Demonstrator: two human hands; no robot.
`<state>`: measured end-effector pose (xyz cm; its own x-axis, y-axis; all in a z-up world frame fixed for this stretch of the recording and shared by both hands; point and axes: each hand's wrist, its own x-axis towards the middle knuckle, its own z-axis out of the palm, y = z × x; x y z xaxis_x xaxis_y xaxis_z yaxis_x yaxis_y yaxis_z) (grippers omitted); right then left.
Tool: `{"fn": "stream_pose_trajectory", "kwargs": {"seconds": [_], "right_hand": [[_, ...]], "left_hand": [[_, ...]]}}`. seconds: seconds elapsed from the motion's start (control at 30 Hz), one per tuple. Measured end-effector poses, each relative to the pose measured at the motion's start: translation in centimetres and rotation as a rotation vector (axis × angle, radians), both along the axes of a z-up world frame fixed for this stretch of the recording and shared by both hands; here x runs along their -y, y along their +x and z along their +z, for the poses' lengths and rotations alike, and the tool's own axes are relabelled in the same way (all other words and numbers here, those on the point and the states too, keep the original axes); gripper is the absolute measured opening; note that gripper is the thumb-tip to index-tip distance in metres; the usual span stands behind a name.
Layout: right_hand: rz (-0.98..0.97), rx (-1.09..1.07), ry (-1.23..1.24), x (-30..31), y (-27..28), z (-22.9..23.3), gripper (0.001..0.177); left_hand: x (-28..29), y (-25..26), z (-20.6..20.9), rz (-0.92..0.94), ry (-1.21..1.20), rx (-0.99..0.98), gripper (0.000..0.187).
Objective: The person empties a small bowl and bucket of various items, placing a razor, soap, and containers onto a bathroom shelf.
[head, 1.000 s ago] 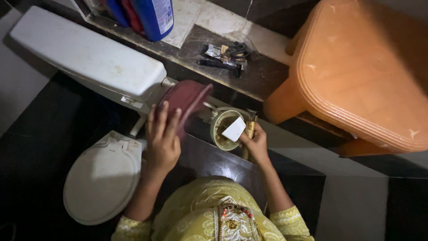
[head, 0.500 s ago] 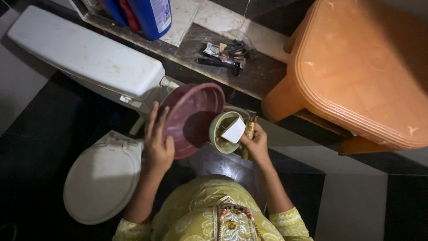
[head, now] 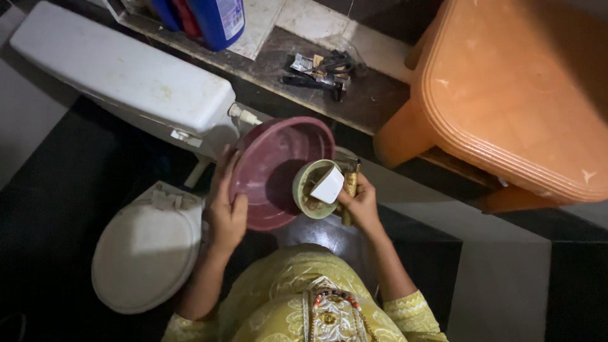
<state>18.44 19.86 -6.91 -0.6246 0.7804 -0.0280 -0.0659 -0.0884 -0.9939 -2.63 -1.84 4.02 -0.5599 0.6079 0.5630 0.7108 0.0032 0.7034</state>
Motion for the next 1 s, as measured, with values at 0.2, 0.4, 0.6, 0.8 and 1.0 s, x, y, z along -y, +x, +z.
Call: {"fn": "stream_pose_trajectory", "kwargs": {"seconds": [0.2, 0.4, 0.6, 0.8, 1.0], "right_hand": [[0.028, -0.011, 0.022, -0.1, 0.4, 0.0, 0.034], [0.044, -0.019, 0.026, 0.4, 0.8, 0.1, 0.034], [0.045, -0.042, 0.023, 0.7, 0.8, 0.5, 0.034], [0.026, -0.033, -0.058, 0.6, 1.8, 0.9, 0.029], [0.045, -0.099, -0.066, 0.8, 3.3, 0.4, 0.024]], "left_hand": [[0.8, 0.0, 0.0, 0.129, -0.125, -0.373, 0.073], [1.1, 0.8, 0.3, 0.054, -0.054, -0.045, 0.076], [1.4, 1.0, -0.2, 0.015, 0.103, 0.092, 0.074], [2.0, 2.0, 0.0, 0.170, -0.074, -0.184, 0.075], [1.6, 3.3, 0.0, 0.027, 0.057, 0.097, 0.076]]}}
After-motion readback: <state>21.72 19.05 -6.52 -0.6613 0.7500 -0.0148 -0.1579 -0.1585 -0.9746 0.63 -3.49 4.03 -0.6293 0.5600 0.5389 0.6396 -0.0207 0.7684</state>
